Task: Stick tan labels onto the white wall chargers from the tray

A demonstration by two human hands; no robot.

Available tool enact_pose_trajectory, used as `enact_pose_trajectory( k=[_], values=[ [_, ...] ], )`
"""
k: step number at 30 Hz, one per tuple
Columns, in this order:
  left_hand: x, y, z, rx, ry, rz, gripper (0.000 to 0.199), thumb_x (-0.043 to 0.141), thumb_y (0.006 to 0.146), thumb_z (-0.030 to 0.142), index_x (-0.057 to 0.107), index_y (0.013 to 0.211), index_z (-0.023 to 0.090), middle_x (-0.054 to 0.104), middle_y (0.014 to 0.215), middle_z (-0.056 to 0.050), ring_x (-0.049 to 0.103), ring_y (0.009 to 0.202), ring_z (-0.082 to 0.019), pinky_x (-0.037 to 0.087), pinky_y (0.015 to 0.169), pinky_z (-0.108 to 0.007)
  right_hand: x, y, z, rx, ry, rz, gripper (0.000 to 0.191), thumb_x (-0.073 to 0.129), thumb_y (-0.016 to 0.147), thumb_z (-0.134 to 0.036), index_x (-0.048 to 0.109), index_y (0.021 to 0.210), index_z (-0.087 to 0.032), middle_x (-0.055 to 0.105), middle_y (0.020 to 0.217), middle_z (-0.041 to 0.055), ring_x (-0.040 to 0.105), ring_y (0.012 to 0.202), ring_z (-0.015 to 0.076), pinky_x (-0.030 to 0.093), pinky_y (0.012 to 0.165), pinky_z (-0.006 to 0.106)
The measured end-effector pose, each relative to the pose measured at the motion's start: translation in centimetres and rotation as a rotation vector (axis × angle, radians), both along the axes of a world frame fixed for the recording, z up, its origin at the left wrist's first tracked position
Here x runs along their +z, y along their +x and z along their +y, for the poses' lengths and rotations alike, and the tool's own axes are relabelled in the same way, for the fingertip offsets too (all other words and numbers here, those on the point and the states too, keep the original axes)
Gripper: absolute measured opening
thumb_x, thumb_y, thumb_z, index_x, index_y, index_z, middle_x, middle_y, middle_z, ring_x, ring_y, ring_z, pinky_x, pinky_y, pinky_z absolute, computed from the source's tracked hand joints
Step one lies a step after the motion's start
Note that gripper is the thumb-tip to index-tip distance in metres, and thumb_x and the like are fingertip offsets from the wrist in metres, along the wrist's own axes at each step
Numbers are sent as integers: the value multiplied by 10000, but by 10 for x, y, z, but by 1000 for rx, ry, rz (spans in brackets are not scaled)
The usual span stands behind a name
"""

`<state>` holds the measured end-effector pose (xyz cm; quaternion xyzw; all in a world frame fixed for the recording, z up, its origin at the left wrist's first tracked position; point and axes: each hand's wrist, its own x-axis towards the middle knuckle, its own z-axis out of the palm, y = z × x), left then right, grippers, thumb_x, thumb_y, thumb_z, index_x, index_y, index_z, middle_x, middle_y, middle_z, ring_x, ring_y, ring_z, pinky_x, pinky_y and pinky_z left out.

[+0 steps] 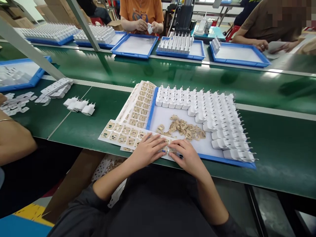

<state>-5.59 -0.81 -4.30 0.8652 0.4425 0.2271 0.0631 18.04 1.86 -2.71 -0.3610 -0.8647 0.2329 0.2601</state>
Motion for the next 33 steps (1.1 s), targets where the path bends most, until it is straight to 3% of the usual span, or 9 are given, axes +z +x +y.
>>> enact_pose_trajectory(
  k=[7, 12, 17, 20, 22, 25, 28, 31, 33],
  values=[
    [-2, 1, 5, 16, -7, 20, 359, 506, 1038, 388, 654, 1335, 251, 681, 1388, -55, 593, 1334, -254, 330, 1215, -457, -2, -4, 3, -27, -5, 65, 113, 574, 992, -212, 671, 940, -240, 739, 956, 57, 653, 896, 232, 495, 838, 419],
    [0, -2, 14, 43, -25, 8, 341, 539, 1021, 390, 655, 1322, 278, 680, 1386, -62, 589, 1335, -257, 339, 1202, -456, 4, 15, 2, -177, -66, 357, 80, 583, 984, -250, 662, 975, -253, 718, 986, 61, 668, 970, 235, 530, 879, 413],
    [38, 9, 41, 0, 96, 101, 311, 557, 1008, 337, 635, 1292, 236, 693, 1319, -112, 649, 1196, -275, 439, 1063, -435, 3, 29, 7, -261, -81, 448, 84, 582, 980, -263, 658, 948, -249, 701, 969, 62, 664, 940, 221, 543, 841, 397],
    [61, 38, 78, -96, 145, 149, 328, 556, 999, 286, 599, 1317, 222, 675, 1317, -121, 634, 1186, -281, 464, 1008, -414, -4, 32, 10, -247, -112, 487, 97, 577, 982, -292, 651, 940, -245, 693, 947, 63, 660, 923, 220, 549, 835, 399],
    [67, 63, 111, -126, 141, 175, 392, 581, 971, 239, 558, 1361, 202, 634, 1373, -139, 594, 1246, -299, 462, 1017, -422, -9, 35, 12, -246, -125, 521, 98, 581, 981, -307, 648, 946, -245, 685, 950, 65, 656, 943, 224, 551, 846, 404],
    [60, 97, 155, -57, 145, 223, 571, 640, 925, 241, 461, 1457, 135, 466, 1550, -210, 457, 1406, -369, 415, 1089, -471, -13, 38, 12, -247, -135, 541, 95, 586, 979, -311, 650, 954, -246, 675, 961, 65, 651, 969, 225, 551, 854, 399],
    [47, 117, 179, -20, 174, 248, 595, 654, 902, 219, 458, 1447, 87, 342, 1625, -246, 378, 1467, -404, 360, 1142, -498, -12, 39, 11, -255, -111, 532, 95, 578, 984, -297, 650, 950, -245, 668, 946, 59, 646, 932, 211, 547, 834, 382],
    [39, 123, 183, -49, 188, 222, 410, 585, 911, 135, 551, 1318, 107, 387, 1598, -250, 416, 1438, -400, 369, 1119, -531, -8, 38, 10, -269, -73, 497, 110, 570, 985, -300, 653, 941, -243, 661, 927, 58, 643, 899, 208, 546, 820, 382],
    [37, 123, 182, -66, 122, 164, 304, 542, 912, 93, 586, 1212, 121, 525, 1472, -258, 496, 1361, -389, 416, 1064, -543, -6, 37, 10, -271, -52, 484, 113, 575, 981, -304, 658, 936, -244, 656, 930, 60, 642, 909, 214, 545, 838, 396]
  ],
)
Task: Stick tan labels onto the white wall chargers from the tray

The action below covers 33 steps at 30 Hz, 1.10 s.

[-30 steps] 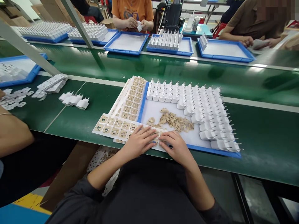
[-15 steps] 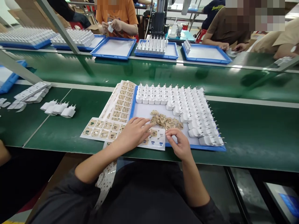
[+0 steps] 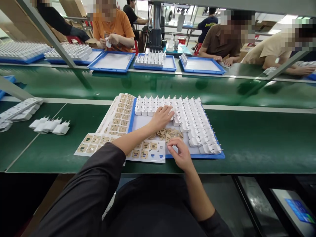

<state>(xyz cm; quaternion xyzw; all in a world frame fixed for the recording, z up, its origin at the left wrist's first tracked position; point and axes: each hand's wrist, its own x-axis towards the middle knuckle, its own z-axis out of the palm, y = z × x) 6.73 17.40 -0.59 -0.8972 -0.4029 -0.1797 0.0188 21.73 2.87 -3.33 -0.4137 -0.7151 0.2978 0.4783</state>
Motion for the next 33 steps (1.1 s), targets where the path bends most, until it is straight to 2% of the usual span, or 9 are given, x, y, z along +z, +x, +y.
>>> enact_pose_trajectory(
  k=[2, 5, 9, 12, 17, 20, 24, 28, 33],
  values=[
    [1, -1, -1, 6, -87, -46, 233, 537, 906, 78, 593, 1127, 129, 652, 1262, -230, 598, 1220, -358, 481, 985, -513, -1, 0, 1, -2, 13, 9, 115, 578, 979, -310, 660, 934, -245, 652, 938, 63, 640, 933, 222, 544, 861, 413],
    [9, -9, -9, 33, -162, -129, 215, 606, 899, 149, 560, 1109, 159, 690, 1077, -129, 684, 976, -263, 559, 836, -404, -5, 0, 1, 5, -1, 77, 127, 568, 986, -335, 648, 941, -248, 658, 953, 70, 644, 974, 232, 551, 888, 429],
    [30, -39, -48, -19, -539, -776, 514, 783, 802, 300, 507, 1230, 235, 669, 1110, -75, 696, 894, -187, 600, 748, -312, -12, 2, -1, -18, -83, 174, 153, 560, 995, -369, 645, 959, -247, 685, 932, 61, 668, 925, 215, 569, 853, 390],
    [39, -67, -93, -43, -829, -1096, 516, 829, 760, 347, 586, 1207, 258, 662, 1135, -75, 700, 913, -195, 610, 721, -299, -12, 1, -3, -50, -148, 239, 168, 598, 978, -393, 666, 961, -240, 703, 886, 47, 676, 842, 194, 573, 765, 340],
    [16, -84, -144, 40, -1039, -1425, 480, 873, 704, 441, 648, 1077, 240, 701, 1000, -57, 701, 867, -208, 613, 758, -349, 6, -9, -8, -18, -215, 347, 180, 689, 916, -416, 688, 904, -236, 697, 841, 41, 676, 799, 195, 584, 724, 339],
    [-5, -79, -155, 36, -985, -1490, 505, 870, 705, 484, 640, 1086, 245, 710, 986, -52, 704, 883, -212, 603, 781, -351, 23, -20, -15, 69, -177, 409, 145, 704, 909, -378, 685, 869, -240, 685, 808, 35, 667, 777, 190, 579, 702, 336],
    [-22, -72, -167, 42, -666, -1350, 446, 822, 788, 426, 611, 1142, 254, 698, 1111, -90, 699, 1043, -247, 596, 877, -382, 39, -35, -22, 131, -178, 467, 119, 708, 912, -352, 690, 875, -241, 682, 807, 31, 670, 781, 185, 576, 691, 321],
    [-25, -73, -177, 72, -320, -1055, 371, 737, 872, 278, 644, 1230, 261, 686, 1212, -115, 662, 1153, -264, 569, 962, -416, 44, -44, -25, 113, -250, 482, 118, 732, 893, -346, 707, 872, -232, 685, 815, 25, 663, 771, 169, 566, 702, 299],
    [-21, -76, -181, 39, -194, -1000, 428, 757, 844, 154, 664, 1246, 269, 732, 1164, -83, 679, 1121, -234, 554, 992, -389, 43, -49, -28, 17, -273, 513, 33, 729, 893, -282, 721, 895, -251, 692, 845, 6, 647, 802, 148, 537, 754, 273]
  ],
)
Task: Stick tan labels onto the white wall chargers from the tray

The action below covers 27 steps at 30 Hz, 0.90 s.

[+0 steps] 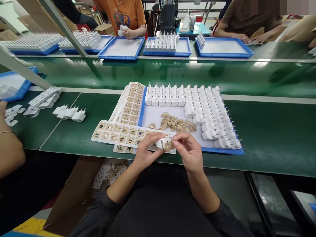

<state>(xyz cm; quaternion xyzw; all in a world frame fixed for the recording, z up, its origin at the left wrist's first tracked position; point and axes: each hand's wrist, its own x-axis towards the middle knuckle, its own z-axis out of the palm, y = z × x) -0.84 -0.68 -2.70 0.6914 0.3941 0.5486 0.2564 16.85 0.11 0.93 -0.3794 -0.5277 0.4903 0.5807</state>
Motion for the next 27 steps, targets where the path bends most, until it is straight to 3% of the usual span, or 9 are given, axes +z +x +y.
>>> enact_pose_trajectory(
  k=[9, 27],
  values=[
    [4, 2, 0, 7, 8, -35, 440, 790, 818, 132, 674, 1223, 260, 734, 1158, -82, 691, 1108, -224, 567, 970, -361, 1, -7, 2, -15, -54, 27, 28, 732, 883, -272, 718, 884, -247, 684, 843, 1, 642, 820, 152, 526, 762, 277],
    [-1, 2, 0, 6, -36, -76, 456, 789, 822, 134, 669, 1241, 267, 723, 1169, -82, 670, 1145, -228, 548, 1002, -378, -2, -14, -1, -97, 45, -97, 79, 734, 884, -209, 696, 940, -250, 697, 882, -6, 656, 771, 130, 562, 739, 276]
  ],
)
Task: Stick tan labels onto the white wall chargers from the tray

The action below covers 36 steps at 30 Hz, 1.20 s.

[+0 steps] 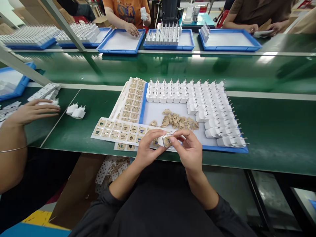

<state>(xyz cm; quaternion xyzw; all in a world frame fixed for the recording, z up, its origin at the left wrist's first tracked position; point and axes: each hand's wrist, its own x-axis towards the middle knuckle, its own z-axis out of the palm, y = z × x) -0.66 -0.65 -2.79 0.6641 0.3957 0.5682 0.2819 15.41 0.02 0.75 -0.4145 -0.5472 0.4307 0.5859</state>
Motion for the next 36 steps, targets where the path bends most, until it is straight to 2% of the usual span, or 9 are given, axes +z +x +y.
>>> enact_pose_trajectory(
  k=[16, 24, 27, 30, 33, 36],
  values=[
    [-2, 1, -3, 55, 31, 2, 425, 775, 832, 145, 671, 1224, 272, 731, 1162, -73, 674, 1143, -226, 560, 998, -387, 7, -6, -4, -75, 78, -187, 76, 696, 907, -192, 667, 956, -243, 660, 879, -4, 637, 771, 135, 555, 702, 291],
    [-6, 1, -4, 94, 44, -12, 375, 766, 852, 198, 676, 1210, 265, 728, 1147, -81, 681, 1117, -231, 572, 969, -392, 8, -10, -4, -55, 100, -242, 87, 676, 908, -209, 654, 977, -257, 622, 893, 11, 620, 816, 156, 581, 691, 289],
    [-7, 2, -4, 86, 5, -61, 345, 761, 860, 212, 675, 1192, 255, 719, 1153, -88, 673, 1130, -232, 565, 975, -392, 9, -7, -2, 9, 45, -208, 254, 739, 861, -233, 658, 1096, -286, 569, 1076, 36, 613, 910, 161, 601, 696, 271],
    [-10, 2, -5, 59, -20, -149, 356, 776, 847, 212, 669, 1184, 253, 701, 1169, -92, 667, 1145, -232, 573, 954, -377, 7, -2, 0, 206, -60, -133, 374, 770, 835, -258, 656, 1187, -320, 516, 1204, 56, 594, 1005, 176, 616, 753, 283],
    [-13, 2, -5, 42, 0, -188, 364, 782, 834, 199, 667, 1174, 260, 699, 1162, -83, 670, 1144, -231, 578, 943, -373, 1, 1, 4, 381, -125, -18, 352, 775, 825, -276, 691, 1164, -312, 543, 1191, 64, 576, 1106, 212, 601, 851, 326],
    [-14, 3, -4, 76, 56, -126, 374, 789, 824, 185, 664, 1168, 261, 713, 1134, -82, 683, 1118, -233, 578, 955, -397, -5, -2, 6, 383, -158, 126, 217, 725, 850, -296, 728, 1067, -294, 575, 1085, 51, 580, 1084, 218, 573, 876, 340]
  ],
)
